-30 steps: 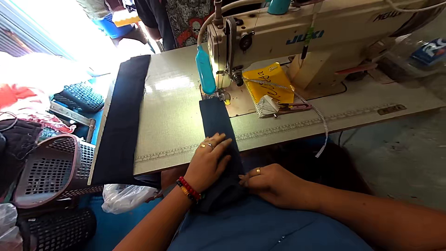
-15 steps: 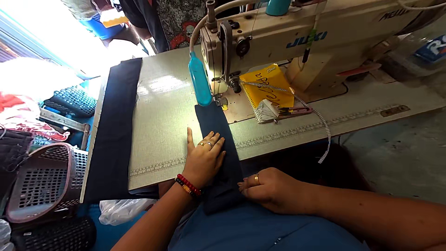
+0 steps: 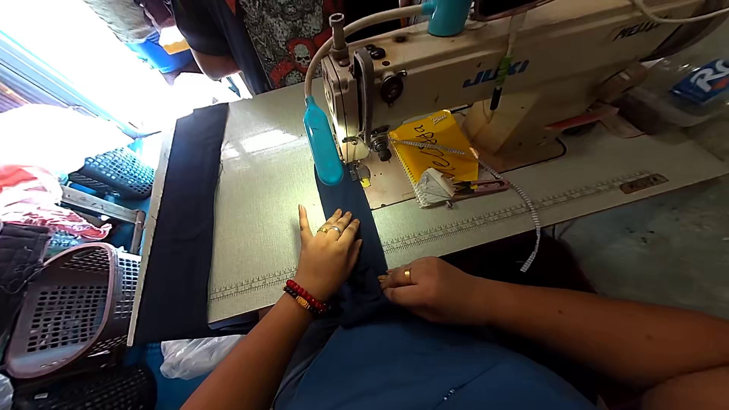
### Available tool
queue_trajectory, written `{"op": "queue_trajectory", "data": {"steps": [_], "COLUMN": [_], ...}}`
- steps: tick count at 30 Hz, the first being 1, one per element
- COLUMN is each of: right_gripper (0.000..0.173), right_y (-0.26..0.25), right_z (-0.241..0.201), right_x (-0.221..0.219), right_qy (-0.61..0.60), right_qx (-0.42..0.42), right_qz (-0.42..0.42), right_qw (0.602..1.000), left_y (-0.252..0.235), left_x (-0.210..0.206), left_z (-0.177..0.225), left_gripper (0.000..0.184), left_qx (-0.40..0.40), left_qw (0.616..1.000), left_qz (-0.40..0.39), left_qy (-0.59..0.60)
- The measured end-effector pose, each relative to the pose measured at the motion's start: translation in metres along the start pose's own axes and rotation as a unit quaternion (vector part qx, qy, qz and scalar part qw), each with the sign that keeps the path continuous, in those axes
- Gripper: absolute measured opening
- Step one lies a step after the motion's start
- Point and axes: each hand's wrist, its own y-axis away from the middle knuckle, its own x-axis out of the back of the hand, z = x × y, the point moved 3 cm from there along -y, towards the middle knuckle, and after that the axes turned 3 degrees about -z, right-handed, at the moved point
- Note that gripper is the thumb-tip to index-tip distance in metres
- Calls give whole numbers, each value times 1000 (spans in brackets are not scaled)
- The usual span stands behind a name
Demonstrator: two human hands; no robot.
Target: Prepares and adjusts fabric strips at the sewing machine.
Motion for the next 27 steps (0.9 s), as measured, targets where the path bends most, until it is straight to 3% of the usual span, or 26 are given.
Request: {"op": "queue_trajectory", "data": {"steps": [12, 27], "right_gripper": [21, 18], "right_y": [-15, -45], "right_z": [39, 85], "right_x": [-2, 2], "right_qy": [40, 131], "right_qx": [-11, -72], "right_qz": [12, 59], "right_qw": [999, 987], "left_y": [1, -47], "left_x": [0, -3], "left_z": [2, -50], "left_gripper": [42, 44], "left_qx": [-6, 21], "left_qw": [1000, 997], "left_qz": [-10, -70], "left_qy": [4, -7]}}
